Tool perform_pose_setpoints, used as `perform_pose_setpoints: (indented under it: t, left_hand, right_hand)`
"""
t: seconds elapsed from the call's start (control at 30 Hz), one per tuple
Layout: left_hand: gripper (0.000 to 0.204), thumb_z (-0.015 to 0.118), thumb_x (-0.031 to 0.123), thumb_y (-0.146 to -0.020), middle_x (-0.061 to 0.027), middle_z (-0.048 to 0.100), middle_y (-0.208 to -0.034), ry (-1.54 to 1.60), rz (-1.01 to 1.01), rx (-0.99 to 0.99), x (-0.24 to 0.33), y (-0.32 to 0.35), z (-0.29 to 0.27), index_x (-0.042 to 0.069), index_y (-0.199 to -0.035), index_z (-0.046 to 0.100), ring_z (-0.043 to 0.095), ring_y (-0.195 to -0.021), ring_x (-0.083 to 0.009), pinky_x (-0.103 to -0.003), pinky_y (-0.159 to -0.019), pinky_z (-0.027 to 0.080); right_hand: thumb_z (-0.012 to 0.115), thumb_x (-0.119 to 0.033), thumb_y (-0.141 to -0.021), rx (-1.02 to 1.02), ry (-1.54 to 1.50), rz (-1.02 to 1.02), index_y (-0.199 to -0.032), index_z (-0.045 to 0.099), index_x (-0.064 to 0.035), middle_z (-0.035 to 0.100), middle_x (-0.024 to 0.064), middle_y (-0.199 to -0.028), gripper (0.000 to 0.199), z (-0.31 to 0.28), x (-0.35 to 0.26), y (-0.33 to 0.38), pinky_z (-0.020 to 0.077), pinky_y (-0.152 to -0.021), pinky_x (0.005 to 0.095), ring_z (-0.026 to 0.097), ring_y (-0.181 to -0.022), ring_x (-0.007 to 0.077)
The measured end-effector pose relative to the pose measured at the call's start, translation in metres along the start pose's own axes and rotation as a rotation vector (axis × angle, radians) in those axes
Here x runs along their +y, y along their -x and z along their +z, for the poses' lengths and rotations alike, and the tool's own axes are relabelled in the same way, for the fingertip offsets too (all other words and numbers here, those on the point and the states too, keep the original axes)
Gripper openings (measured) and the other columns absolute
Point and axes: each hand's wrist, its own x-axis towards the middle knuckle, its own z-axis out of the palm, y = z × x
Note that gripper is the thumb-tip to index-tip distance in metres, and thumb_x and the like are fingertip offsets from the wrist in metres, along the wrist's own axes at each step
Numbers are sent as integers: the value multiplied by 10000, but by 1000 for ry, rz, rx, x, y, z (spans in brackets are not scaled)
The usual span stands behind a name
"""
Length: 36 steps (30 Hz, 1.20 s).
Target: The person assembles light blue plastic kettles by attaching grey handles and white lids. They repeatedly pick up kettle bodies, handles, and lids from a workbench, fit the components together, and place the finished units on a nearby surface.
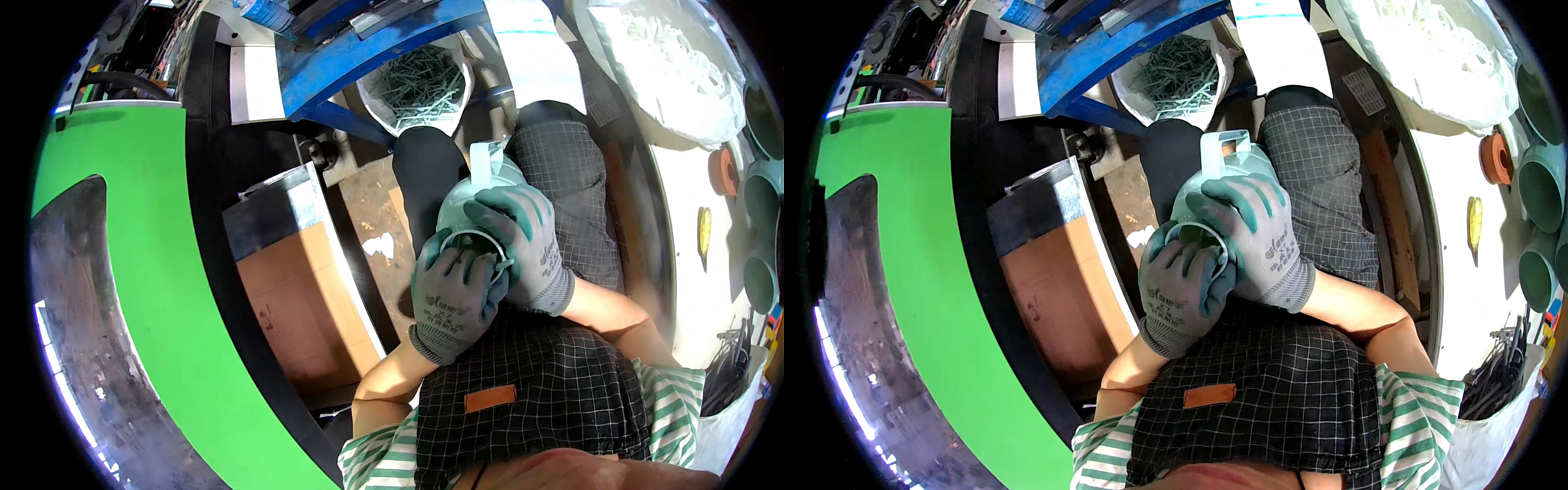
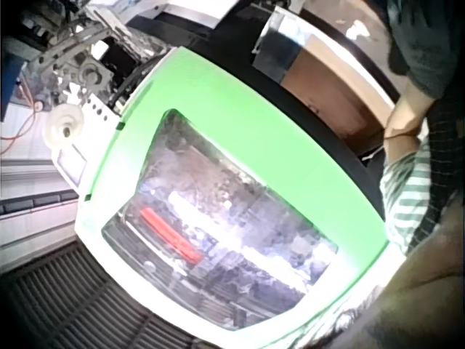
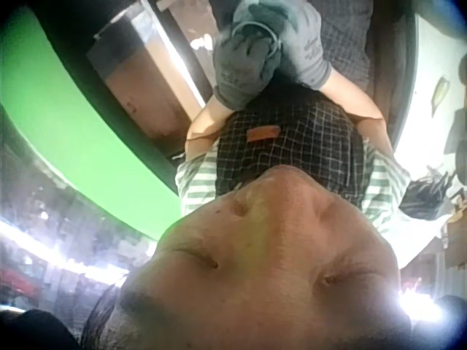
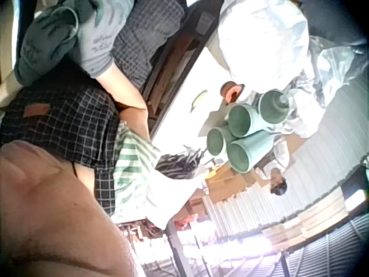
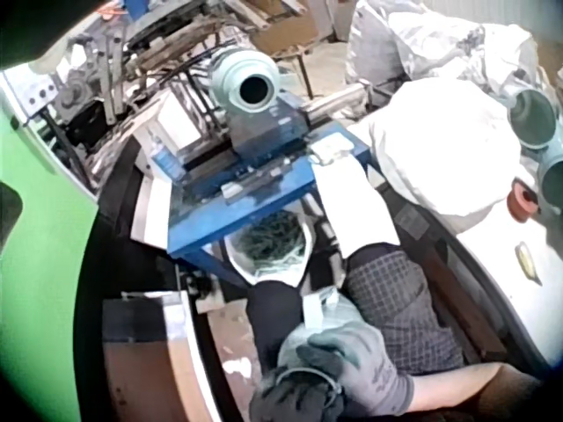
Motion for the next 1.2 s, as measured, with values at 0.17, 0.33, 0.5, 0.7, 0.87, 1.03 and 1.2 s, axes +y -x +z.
perform_pose_setpoints:
  t: [0.17,0.33,0.5,0.7,0.87,1.03,1.2]
  left_hand:
    - [386,833,243,-838,-146,728,-1040,151,56,219,-4,-1,6,83,-1144,659,702,-1008,-359,-587,-1062,468]
    - [478,869,263,-824,-97,726,-1115,255,160,96,-15,-5,6,129,-1217,632,710,-1053,-331,-649,-1142,390]
    - [544,891,325,-794,-38,728,-1171,206,305,-31,-21,-11,-4,153,-1244,639,660,-1196,-273,-751,-1159,310]
    - [375,810,381,-856,-9,693,-1155,124,464,-105,-36,-2,7,212,-1177,715,585,-1194,-244,-727,-1104,436]
    - [583,866,457,-793,-56,668,-1257,-33,366,352,-47,-28,-4,202,-1267,643,592,-1224,-320,-673,-1103,412]
    - [1253,959,577,-680,-250,451,-1500,-264,189,663,-80,-68,-24,-12,-1562,291,470,-1357,-430,-621,-1120,370]
    - [1253,994,491,-660,-250,444,-1499,-152,212,625,-78,-78,-13,11,-1573,283,458,-1363,-451,-612,-1142,361]
  right_hand:
    - [781,-247,-794,-31,-26,-84,-1295,682,-95,580,146,-1370,533,-4,9,-13,409,-1128,585,542,-1311,389]
    - [762,-274,-853,-72,-102,-96,-1267,687,-79,607,145,-1367,465,-15,14,-14,396,-1155,572,560,-1314,379]
    - [810,-387,-828,-105,-231,-133,-1265,681,-96,620,141,-1370,540,-27,28,-19,417,-1133,577,592,-1285,386]
    - [877,-428,-705,-236,-313,-179,-1302,660,-108,616,157,-1386,711,-30,34,-18,405,-1145,594,590,-1309,384]
    - [898,-516,-734,-62,-413,-281,-1343,654,-118,606,161,-1416,768,-14,43,-59,395,-1170,550,578,-1325,370]
    - [911,-433,-763,86,-237,-303,-1458,608,-199,510,154,-1536,794,21,57,-123,371,-1228,561,430,-1490,391]
    - [905,-400,-765,94,-173,-263,-1442,623,-199,520,144,-1528,761,5,59,-120,373,-1230,572,432,-1491,393]
